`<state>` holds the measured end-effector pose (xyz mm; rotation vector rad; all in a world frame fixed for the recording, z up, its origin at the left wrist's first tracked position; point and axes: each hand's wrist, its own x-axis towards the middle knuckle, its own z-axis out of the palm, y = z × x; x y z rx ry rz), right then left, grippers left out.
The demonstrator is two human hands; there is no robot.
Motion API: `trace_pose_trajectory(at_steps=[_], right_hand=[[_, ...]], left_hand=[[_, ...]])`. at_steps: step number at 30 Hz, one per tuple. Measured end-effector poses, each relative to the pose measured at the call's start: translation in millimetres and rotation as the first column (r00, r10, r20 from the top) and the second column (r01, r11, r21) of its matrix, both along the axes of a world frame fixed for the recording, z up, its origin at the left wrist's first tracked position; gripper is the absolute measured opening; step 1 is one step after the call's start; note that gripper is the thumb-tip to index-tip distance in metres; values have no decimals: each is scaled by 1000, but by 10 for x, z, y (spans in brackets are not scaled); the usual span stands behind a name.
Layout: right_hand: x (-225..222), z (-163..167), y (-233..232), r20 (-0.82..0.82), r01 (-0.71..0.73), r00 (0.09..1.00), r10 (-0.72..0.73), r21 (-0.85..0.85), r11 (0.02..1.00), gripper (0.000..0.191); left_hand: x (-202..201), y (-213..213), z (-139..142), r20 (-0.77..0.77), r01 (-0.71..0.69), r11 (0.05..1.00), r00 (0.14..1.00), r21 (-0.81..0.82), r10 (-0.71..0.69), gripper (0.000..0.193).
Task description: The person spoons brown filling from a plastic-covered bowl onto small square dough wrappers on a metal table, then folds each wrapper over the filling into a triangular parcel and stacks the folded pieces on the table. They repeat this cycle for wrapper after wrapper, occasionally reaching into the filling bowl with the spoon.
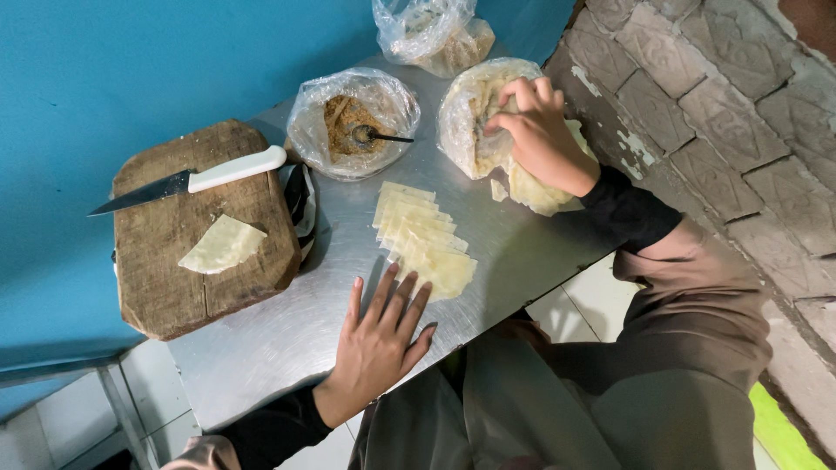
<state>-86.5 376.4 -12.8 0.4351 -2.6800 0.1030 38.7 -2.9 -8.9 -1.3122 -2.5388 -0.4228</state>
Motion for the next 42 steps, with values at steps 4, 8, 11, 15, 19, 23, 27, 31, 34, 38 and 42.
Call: trace_pose_trajectory(at_steps=[4, 8, 11, 15, 19, 23, 27, 31, 34, 38, 42], right_hand=[[-69, -33, -17, -114, -26, 993, 34, 67, 997, 38], [-19, 13, -63, -137, -56, 988, 77, 146, 988, 15], [37, 74, -67, -173, -33, 982, 79, 256, 966, 23], [62, 124, -54, -120, -53, 990, 78, 196, 979, 23], [51, 224, -72, -34, -29, 999, 32, 92, 995, 39], [177, 394, -286, -82, -80, 994, 74, -75, 994, 42], [391, 461, -737, -42, -270, 963, 267, -161, 949, 48], [328, 361, -1167, 9, -326, 945, 327, -72, 943, 51], [212, 277, -1313, 35, -354, 934, 356, -54, 934, 58], [170, 181, -1405, 43, -380, 923, 381, -33, 924, 64], [240, 159, -1407, 31, -349, 937, 348, 58, 935, 57]], left_hand=[[-22, 18, -4, 9, 10, 1000, 1000, 2, -10, 55], [-8, 12, 9, 8, 10, 1000, 1000, -5, -10, 54], [-15, 10, 18, 11, 12, 1000, 1000, -2, -12, 54], [-23, 5, 40, 20, 16, 1000, 1000, 1, -16, 53], [-10, -6, 70, 10, 27, 1000, 1000, 13, -27, 54], [-10, -78, 79, -14, 40, 999, 999, 7, -40, 56], [-29, -134, 52, 11, 40, 999, 999, 11, -40, 54], [-36, -190, 21, 7, 31, 999, 999, 14, -31, 54], [-28, -218, 21, -1, 27, 999, 1000, 28, -27, 54], [-28, -252, 37, -15, 27, 999, 1000, 39, -26, 54], [-33, -275, 38, -13, 30, 999, 999, 37, -29, 55]])
